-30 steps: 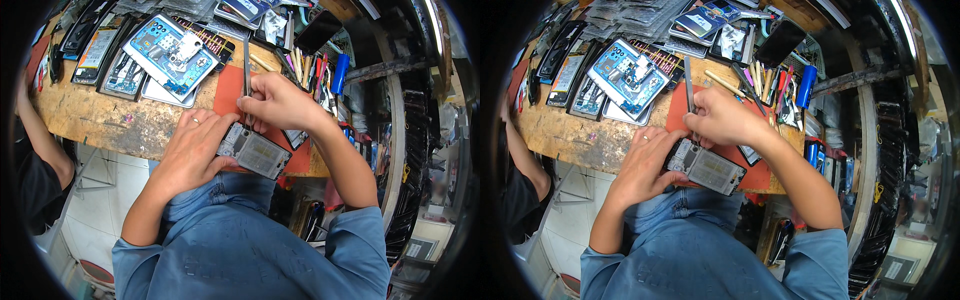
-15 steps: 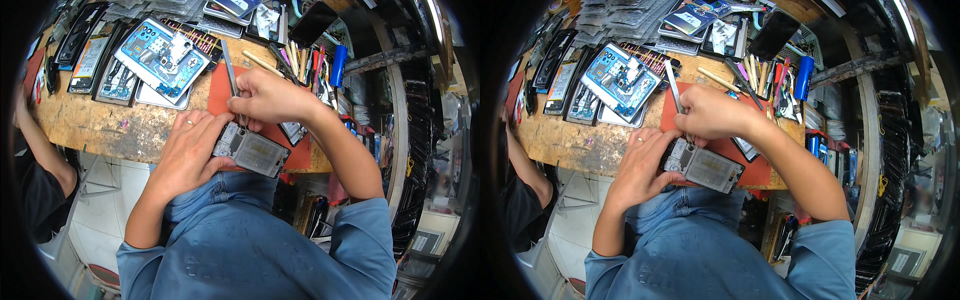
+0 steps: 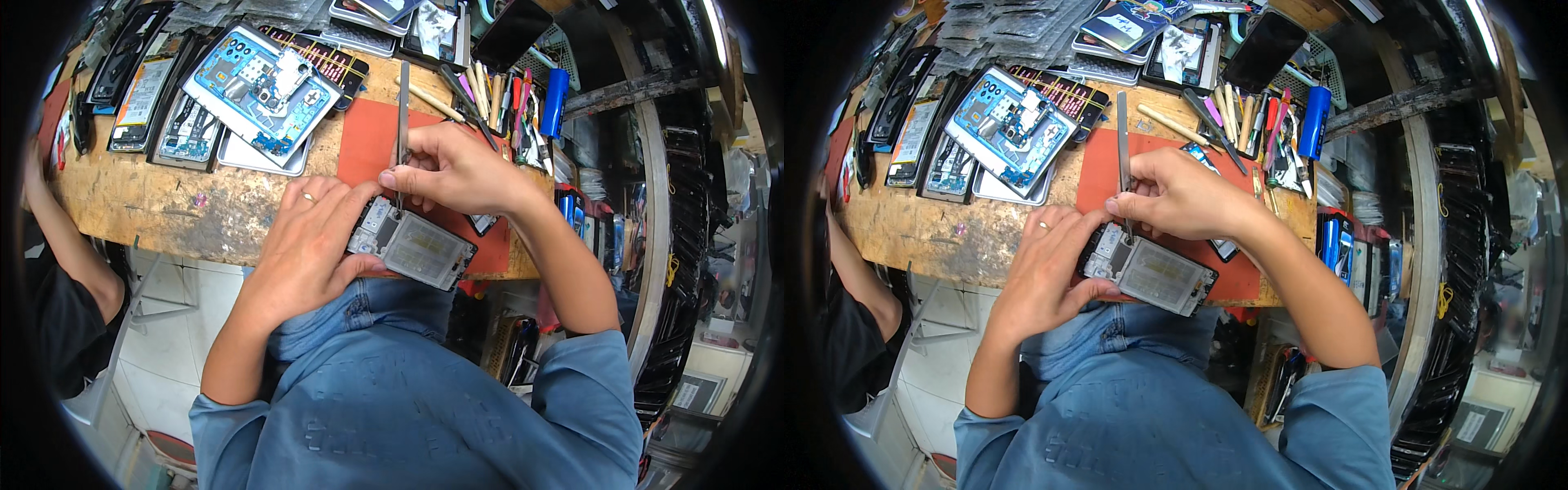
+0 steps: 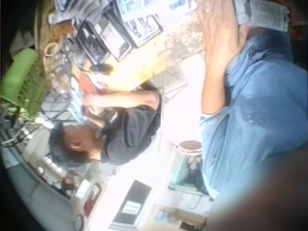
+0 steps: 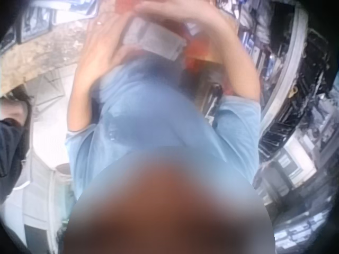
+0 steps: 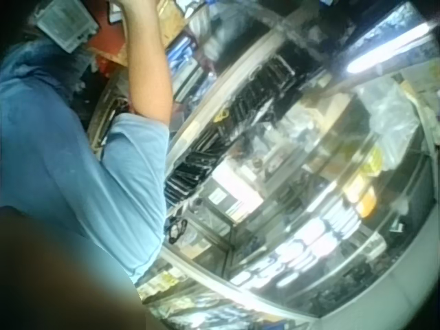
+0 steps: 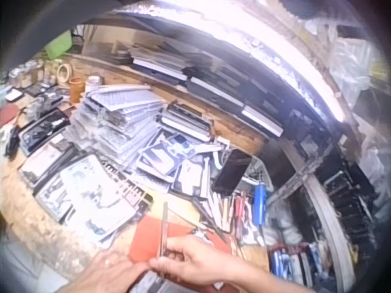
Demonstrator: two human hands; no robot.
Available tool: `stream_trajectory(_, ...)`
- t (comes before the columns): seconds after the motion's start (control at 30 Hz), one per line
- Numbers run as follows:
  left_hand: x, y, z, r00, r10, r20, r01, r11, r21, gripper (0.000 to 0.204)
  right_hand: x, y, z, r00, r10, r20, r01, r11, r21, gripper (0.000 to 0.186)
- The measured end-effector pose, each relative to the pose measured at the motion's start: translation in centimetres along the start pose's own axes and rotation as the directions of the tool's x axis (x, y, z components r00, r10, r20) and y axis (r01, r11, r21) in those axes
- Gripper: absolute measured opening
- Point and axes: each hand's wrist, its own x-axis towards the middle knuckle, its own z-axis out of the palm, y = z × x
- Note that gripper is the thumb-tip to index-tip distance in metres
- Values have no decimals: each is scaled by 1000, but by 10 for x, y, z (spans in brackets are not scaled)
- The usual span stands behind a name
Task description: The person disassembles a smartphone, removes the battery, and uses a screwdriver and tweezers to manipulate internal components. They apply adhesive to the battery area and handle a small box of parts. The work is performed on a cluttered workbench with multiple phone parts and tools visible.
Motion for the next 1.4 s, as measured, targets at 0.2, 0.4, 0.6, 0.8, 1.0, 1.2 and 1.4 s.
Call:
stream_trajectory(0.2,1,2,-3,1000,-3,11,3,1000,23,81,-16,9,12,935,-338,-107,315,930,-192,18)
stream_trajectory(0.4,0,3,-1,999,-39,36,38,999,19,86,-38,15,26,698,-702,-146,578,672,-463,12)
stream_trajectory(0.6,0,12,-2,997,-23,-71,31,995,100,84,-68,22,39,817,-118,-565,301,922,244,17)
stream_trajectory(0.8,22,29,19,979,-37,-201,-16,966,-257,33,-67,29,66,763,-136,-631,417,850,322,18)
stream_trajectory(1.0,41,48,31,901,138,-412,-189,978,-84,15,-83,32,70,524,-45,-851,631,691,352,21)
stream_trajectory(1.2,74,37,26,946,-154,-284,55,943,-327,6,-142,55,6,93,30,-995,730,678,88,27)
stream_trajectory(1.4,142,3,48,961,-277,-15,259,914,-311,15,-152,117,9,229,52,-972,660,726,195,26)
